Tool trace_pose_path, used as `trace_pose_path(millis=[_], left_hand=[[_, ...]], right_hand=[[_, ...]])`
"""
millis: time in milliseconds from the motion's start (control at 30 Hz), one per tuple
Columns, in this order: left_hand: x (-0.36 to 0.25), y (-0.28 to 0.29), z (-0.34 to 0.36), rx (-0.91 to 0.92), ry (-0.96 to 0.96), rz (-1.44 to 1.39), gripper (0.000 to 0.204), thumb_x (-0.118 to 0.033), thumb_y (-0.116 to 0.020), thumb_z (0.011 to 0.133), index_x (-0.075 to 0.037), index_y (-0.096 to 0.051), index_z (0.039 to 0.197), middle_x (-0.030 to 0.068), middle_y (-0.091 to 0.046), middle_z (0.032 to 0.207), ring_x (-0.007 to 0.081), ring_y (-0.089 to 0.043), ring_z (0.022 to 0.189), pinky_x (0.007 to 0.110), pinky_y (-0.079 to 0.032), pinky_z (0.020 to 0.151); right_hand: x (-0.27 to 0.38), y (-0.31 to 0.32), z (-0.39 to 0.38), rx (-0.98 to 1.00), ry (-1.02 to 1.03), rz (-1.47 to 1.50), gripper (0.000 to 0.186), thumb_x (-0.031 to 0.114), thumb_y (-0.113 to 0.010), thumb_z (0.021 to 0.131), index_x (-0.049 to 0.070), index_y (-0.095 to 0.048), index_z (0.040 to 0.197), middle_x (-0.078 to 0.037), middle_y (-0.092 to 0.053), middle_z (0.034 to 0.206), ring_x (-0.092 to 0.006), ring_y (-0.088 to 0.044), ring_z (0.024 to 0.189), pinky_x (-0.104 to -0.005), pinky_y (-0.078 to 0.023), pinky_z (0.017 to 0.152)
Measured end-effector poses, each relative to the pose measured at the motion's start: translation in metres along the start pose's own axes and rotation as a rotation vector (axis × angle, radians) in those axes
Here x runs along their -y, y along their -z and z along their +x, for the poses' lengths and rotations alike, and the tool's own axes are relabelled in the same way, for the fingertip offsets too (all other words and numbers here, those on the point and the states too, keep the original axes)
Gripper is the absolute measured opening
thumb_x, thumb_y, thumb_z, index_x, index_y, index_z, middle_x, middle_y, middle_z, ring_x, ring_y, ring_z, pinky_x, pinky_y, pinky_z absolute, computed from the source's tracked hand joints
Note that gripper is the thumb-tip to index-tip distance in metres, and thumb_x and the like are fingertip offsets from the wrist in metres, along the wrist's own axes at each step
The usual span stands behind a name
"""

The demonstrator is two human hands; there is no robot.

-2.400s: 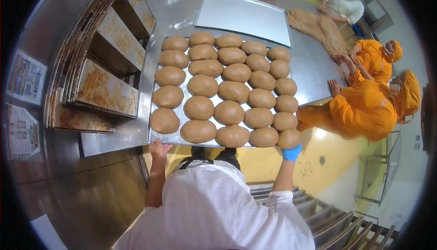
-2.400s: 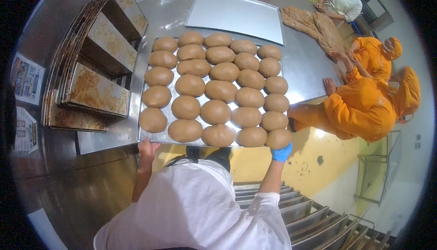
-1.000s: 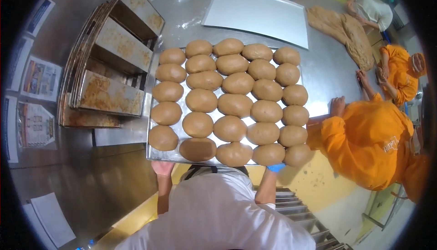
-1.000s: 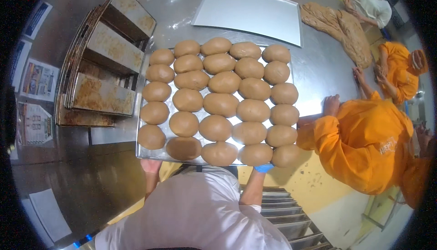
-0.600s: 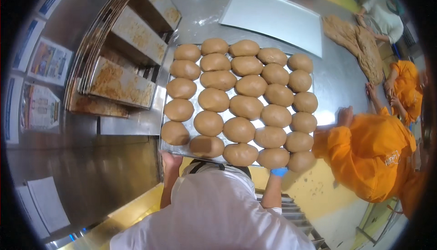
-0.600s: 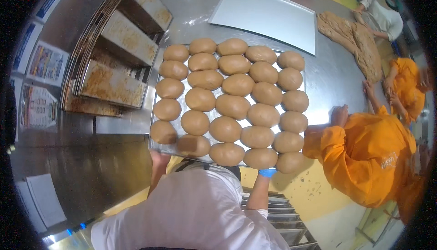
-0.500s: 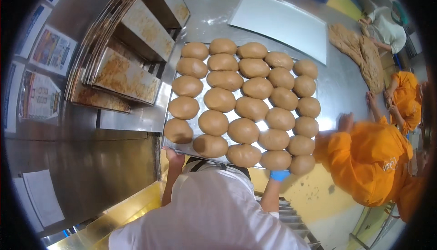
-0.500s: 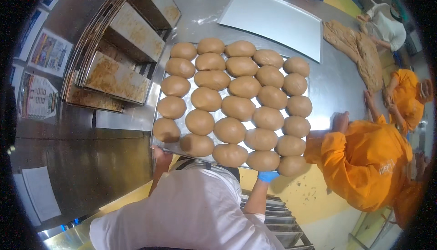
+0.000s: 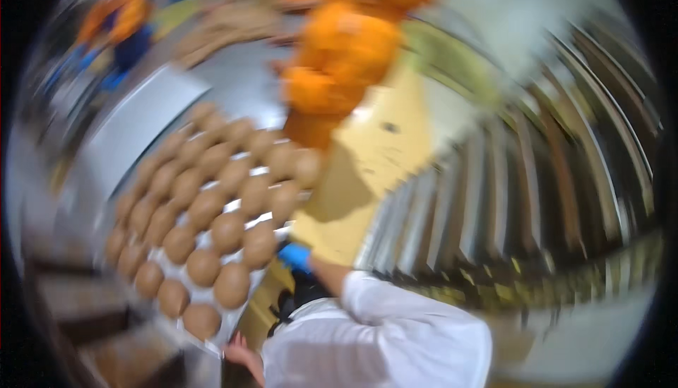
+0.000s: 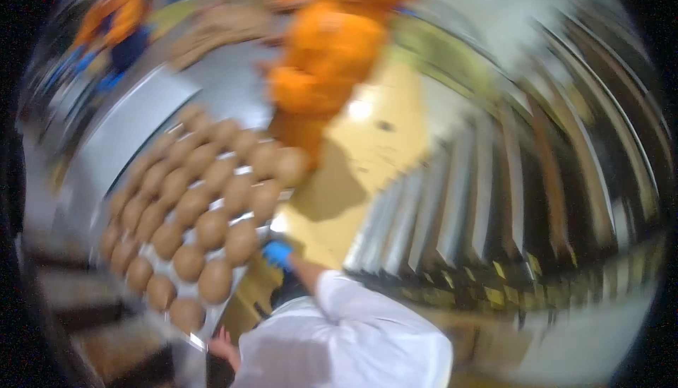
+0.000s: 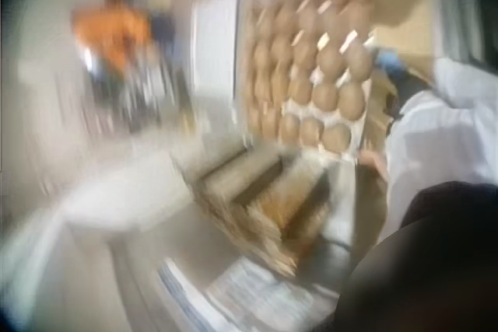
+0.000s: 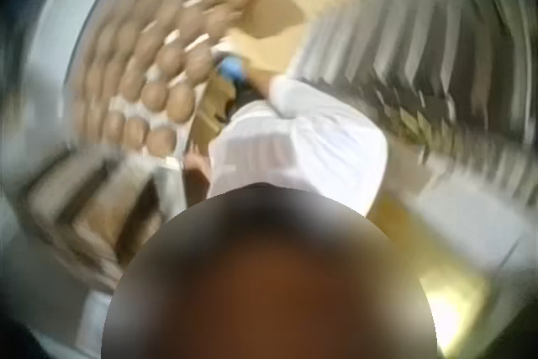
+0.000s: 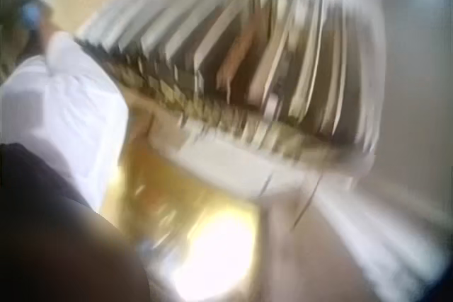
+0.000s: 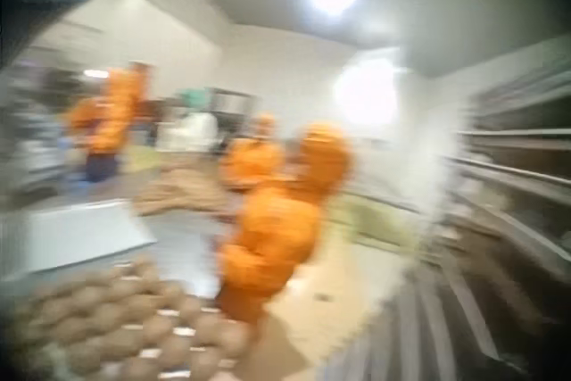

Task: The person organizes rows of dough balls on a metal tray by hand while other workers process dough nearby, then picks up the tray and slides it into a tall cooling or proofing rack.

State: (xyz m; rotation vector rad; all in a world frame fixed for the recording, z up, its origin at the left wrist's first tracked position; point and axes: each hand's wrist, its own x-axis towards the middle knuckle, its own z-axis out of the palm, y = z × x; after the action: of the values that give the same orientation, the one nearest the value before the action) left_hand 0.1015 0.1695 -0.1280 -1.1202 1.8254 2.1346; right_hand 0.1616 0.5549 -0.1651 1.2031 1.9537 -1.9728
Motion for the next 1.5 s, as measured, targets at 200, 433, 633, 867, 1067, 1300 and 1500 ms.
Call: trace_pose_path(millis=[200,433,633,867,1067,1300,1500], left_hand=[[-0.012,-0.09,0.043,0.424,-0.247,0.278,0.059,-0.039,-0.034,0.102,0.007,-0.038,0.138,0.024,-0.057,0.123,0.0404,-0.062,0.104,0.052,-0.051,0.092],[-0.027,-0.264,-0.137,1.042,-0.536,0.436,0.064,-0.043,-0.032,0.1,0.005,-0.035,0.143,0.0237,-0.049,0.133,0.0392,-0.051,0.117,0.051,-0.042,0.101],[-0.025,-0.268,-0.21,1.146,-0.595,0.466,0.068,-0.046,-0.03,0.099,0.002,-0.032,0.146,0.0235,-0.042,0.142,0.0381,-0.042,0.127,0.049,-0.034,0.108],[-0.01,-0.156,-0.139,0.904,-0.375,0.429,0.073,-0.05,-0.027,0.097,-0.001,-0.029,0.151,0.0232,-0.034,0.151,0.0369,-0.031,0.14,0.048,-0.026,0.116],[0.046,0.0,-0.016,0.682,0.072,0.182,0.07,-0.048,-0.033,0.097,0.003,-0.034,0.145,0.0211,-0.038,0.152,0.0342,-0.036,0.139,0.044,-0.03,0.112],[0.067,-0.029,-0.221,1.085,0.143,0.687,0.034,-0.028,-0.055,0.101,-0.008,-0.053,0.129,0.0069,-0.068,0.111,0.016,-0.066,0.087,0.03,-0.052,0.07],[0.028,-0.142,-0.307,1.887,-0.208,0.846,0.031,-0.027,-0.056,0.103,-0.004,-0.058,0.124,0.0049,-0.063,0.12,0.014,-0.061,0.104,0.03,-0.05,0.09]], right_hand=[[-0.108,-0.083,-0.143,0.297,0.339,-0.884,0.025,0.029,-0.06,0.082,0.012,-0.076,0.092,-0.018,-0.072,0.094,-0.0357,-0.069,0.084,-0.0472,-0.055,0.074],[-0.175,0.002,-0.244,-0.42,-0.241,-0.245,0.029,0.03,-0.058,0.082,0.009,-0.074,0.069,-0.012,-0.07,0.069,-0.029,-0.066,0.061,-0.0429,-0.053,0.062],[-0.302,-0.004,-0.298,-0.41,-0.222,-0.544,0.03,0.031,-0.059,0.079,0.01,-0.077,0.091,-0.017,-0.073,0.093,-0.0339,-0.07,0.08,-0.0456,-0.056,0.073],[-0.377,-0.028,-0.304,-0.322,-0.135,-0.666,0.038,0.039,-0.055,0.086,0.009,-0.074,0.102,-0.018,-0.071,0.101,-0.037,-0.068,0.093,-0.0469,-0.053,0.084],[-0.164,0.027,-0.401,-0.727,0.3,-0.009,0.032,0.03,-0.061,0.097,0.003,-0.071,0.11,-0.016,-0.072,0.099,-0.026,-0.069,0.094,-0.0359,-0.052,0.085],[0.062,0.12,-0.531,-1.39,1.114,-0.359,0.032,0.002,-0.074,0.078,-0.001,-0.069,0.11,-0.015,-0.071,0.106,-0.03,-0.067,0.098,-0.0383,-0.052,0.089],[0.12,0.151,-0.505,-1.819,0.869,-0.592,0.059,-0.001,-0.072,0.079,-0.004,-0.051,0.134,-0.024,-0.054,0.135,-0.036,-0.058,0.116,-0.0421,-0.05,0.094]])
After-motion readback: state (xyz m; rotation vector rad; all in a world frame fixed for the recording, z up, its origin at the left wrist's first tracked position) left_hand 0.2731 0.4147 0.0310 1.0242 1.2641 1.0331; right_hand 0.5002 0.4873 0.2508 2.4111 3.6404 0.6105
